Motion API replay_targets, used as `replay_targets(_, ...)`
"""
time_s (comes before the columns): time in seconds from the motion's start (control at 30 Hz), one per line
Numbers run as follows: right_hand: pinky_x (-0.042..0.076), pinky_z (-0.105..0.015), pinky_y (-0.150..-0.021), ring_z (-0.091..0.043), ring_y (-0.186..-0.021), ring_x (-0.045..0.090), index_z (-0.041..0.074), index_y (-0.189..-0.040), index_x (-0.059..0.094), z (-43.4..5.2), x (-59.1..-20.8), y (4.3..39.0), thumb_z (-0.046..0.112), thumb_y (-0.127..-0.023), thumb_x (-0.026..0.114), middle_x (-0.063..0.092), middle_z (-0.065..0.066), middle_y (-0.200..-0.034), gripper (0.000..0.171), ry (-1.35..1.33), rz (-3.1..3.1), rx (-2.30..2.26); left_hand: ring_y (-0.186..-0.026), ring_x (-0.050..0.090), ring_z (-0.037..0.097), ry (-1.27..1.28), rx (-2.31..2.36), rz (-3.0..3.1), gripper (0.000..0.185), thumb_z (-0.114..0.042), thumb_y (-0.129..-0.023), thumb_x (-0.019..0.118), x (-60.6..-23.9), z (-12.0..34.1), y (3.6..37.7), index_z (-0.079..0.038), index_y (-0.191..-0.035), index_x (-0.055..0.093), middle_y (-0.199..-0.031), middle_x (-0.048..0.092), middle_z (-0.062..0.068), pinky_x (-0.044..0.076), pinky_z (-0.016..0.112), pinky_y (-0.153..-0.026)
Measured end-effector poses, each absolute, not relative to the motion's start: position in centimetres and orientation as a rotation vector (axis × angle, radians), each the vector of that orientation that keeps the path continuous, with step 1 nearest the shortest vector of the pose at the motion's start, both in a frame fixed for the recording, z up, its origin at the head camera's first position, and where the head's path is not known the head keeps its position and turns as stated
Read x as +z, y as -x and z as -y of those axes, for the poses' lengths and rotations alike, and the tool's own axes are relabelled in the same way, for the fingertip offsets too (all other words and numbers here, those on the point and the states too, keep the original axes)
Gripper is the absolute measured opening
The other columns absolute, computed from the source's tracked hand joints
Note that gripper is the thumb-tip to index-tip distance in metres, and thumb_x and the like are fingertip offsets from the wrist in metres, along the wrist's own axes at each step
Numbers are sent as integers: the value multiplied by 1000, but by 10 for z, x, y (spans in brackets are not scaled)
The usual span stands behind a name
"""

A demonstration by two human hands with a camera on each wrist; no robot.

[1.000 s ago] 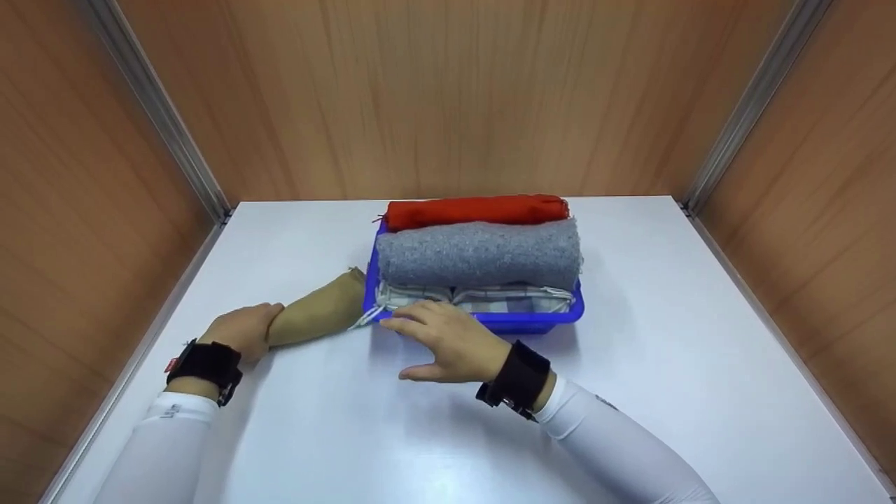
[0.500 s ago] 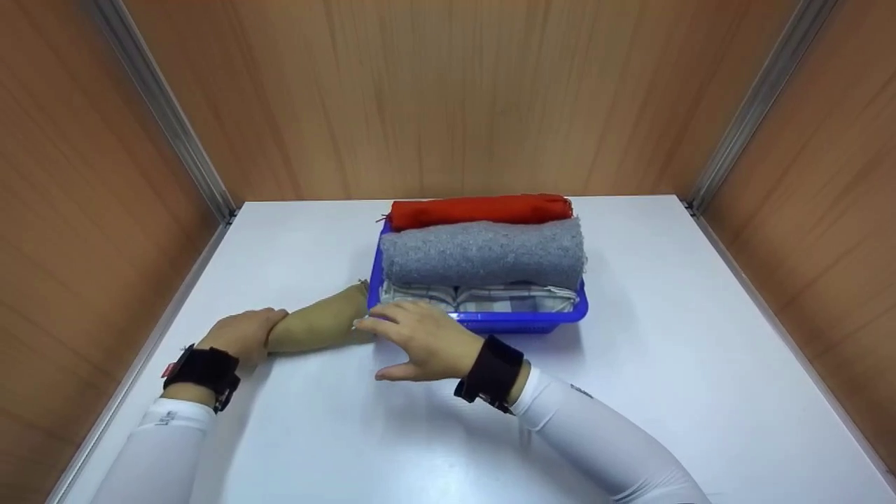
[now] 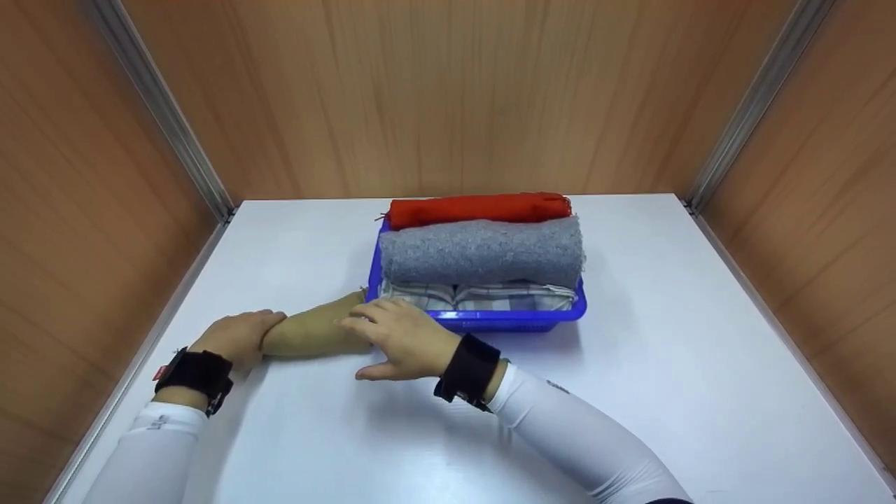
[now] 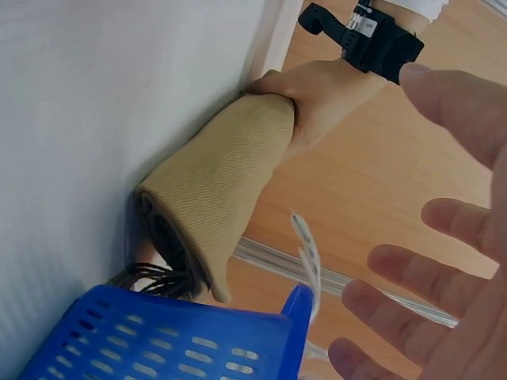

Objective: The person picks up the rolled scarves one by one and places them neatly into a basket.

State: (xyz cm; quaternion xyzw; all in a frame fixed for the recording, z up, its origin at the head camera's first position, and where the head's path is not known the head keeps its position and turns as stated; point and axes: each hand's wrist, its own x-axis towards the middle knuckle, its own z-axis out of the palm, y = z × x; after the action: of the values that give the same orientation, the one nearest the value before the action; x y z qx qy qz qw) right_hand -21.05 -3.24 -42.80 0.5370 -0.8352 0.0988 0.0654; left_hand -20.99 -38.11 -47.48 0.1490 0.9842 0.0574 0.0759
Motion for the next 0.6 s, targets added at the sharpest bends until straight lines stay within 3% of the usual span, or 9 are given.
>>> replay_targets(0.6, 45, -36, -123, -21, -146, 53, 20, -159, 52, 72, -441, 206, 60, -96, 77, 59, -4, -157, 79, -1666, 2478, 180, -132, 63, 53, -413, 164, -2926, 77, 12, -77, 79, -473, 381, 207, -3, -150, 59, -146, 66, 24, 51, 69, -109)
